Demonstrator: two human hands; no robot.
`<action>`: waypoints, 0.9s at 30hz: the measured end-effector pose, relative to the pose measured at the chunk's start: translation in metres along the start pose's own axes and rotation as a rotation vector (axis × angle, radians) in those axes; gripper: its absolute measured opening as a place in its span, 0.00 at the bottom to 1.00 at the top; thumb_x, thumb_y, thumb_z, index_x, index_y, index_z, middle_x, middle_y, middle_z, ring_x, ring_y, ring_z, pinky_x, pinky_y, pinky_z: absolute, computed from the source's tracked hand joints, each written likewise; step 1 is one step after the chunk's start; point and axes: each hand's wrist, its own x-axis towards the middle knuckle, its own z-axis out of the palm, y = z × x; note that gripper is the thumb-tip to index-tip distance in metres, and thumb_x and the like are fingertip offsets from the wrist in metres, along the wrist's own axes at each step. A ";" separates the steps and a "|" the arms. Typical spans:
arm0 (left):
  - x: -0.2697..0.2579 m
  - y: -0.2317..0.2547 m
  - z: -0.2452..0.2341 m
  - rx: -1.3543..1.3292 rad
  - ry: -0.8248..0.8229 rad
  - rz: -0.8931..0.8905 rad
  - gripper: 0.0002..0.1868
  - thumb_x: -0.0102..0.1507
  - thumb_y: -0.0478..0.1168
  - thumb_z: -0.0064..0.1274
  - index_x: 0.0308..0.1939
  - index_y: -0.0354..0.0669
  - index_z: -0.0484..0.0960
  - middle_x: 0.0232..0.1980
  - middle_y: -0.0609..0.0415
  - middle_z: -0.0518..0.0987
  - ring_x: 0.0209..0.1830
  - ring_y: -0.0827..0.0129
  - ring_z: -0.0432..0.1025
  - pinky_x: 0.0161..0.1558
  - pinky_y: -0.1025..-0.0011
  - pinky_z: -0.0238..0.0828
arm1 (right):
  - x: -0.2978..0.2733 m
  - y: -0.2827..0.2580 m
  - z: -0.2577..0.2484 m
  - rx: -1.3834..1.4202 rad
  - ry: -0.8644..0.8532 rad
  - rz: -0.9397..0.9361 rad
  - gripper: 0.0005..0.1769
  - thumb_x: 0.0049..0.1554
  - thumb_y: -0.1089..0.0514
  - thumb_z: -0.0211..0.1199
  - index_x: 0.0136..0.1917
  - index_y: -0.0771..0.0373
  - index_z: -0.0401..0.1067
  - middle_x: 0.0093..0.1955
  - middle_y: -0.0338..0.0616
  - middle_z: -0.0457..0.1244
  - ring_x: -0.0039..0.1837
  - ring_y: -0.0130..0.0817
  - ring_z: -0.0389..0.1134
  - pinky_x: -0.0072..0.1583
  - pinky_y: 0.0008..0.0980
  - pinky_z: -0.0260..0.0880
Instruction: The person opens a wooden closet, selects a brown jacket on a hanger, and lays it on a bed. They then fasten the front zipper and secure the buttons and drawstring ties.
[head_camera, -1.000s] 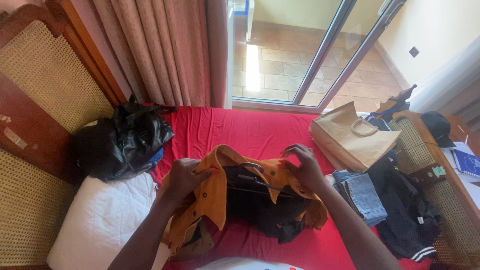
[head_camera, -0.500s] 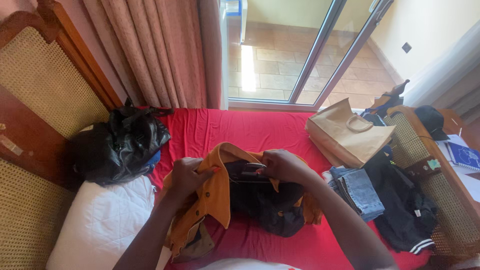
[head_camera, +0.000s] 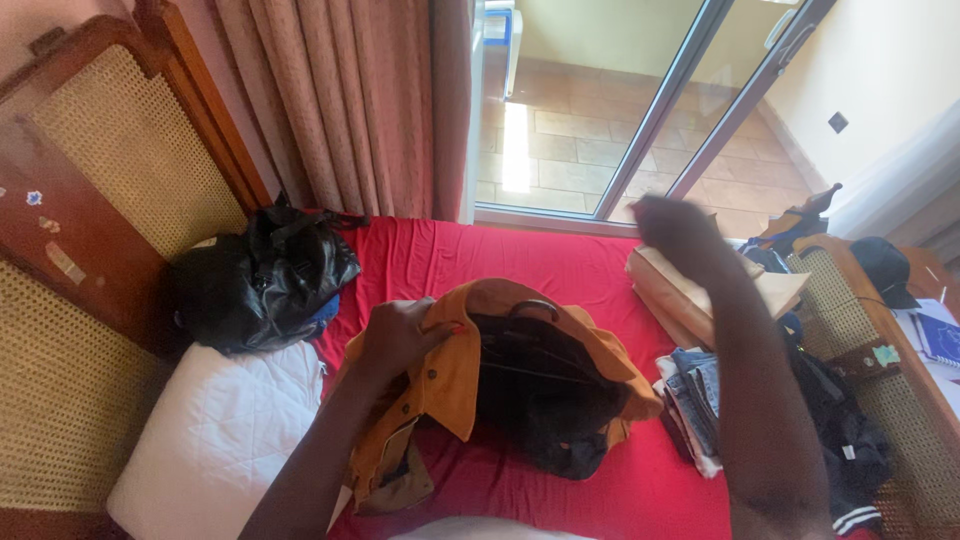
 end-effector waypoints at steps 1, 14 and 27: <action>-0.006 0.001 0.003 0.015 -0.054 -0.079 0.25 0.53 0.60 0.67 0.34 0.40 0.82 0.28 0.44 0.80 0.29 0.50 0.78 0.32 0.55 0.73 | -0.005 0.008 -0.035 -0.138 -0.041 0.087 0.13 0.68 0.57 0.55 0.43 0.64 0.72 0.38 0.50 0.64 0.42 0.47 0.67 0.49 0.41 0.68; -0.021 0.016 0.003 0.052 0.078 -0.110 0.23 0.58 0.57 0.65 0.27 0.40 0.79 0.22 0.45 0.76 0.23 0.51 0.75 0.28 0.56 0.70 | -0.177 -0.041 0.134 0.671 -0.280 0.161 0.53 0.45 0.59 0.77 0.77 0.59 0.52 0.71 0.52 0.61 0.73 0.40 0.61 0.67 0.41 0.63; -0.016 0.015 0.028 0.152 -0.345 -0.086 0.22 0.59 0.57 0.61 0.32 0.41 0.80 0.30 0.44 0.81 0.34 0.47 0.78 0.37 0.50 0.74 | -0.152 -0.014 0.140 0.474 0.226 0.352 0.11 0.58 0.62 0.65 0.42 0.67 0.64 0.34 0.58 0.62 0.36 0.47 0.66 0.40 0.42 0.64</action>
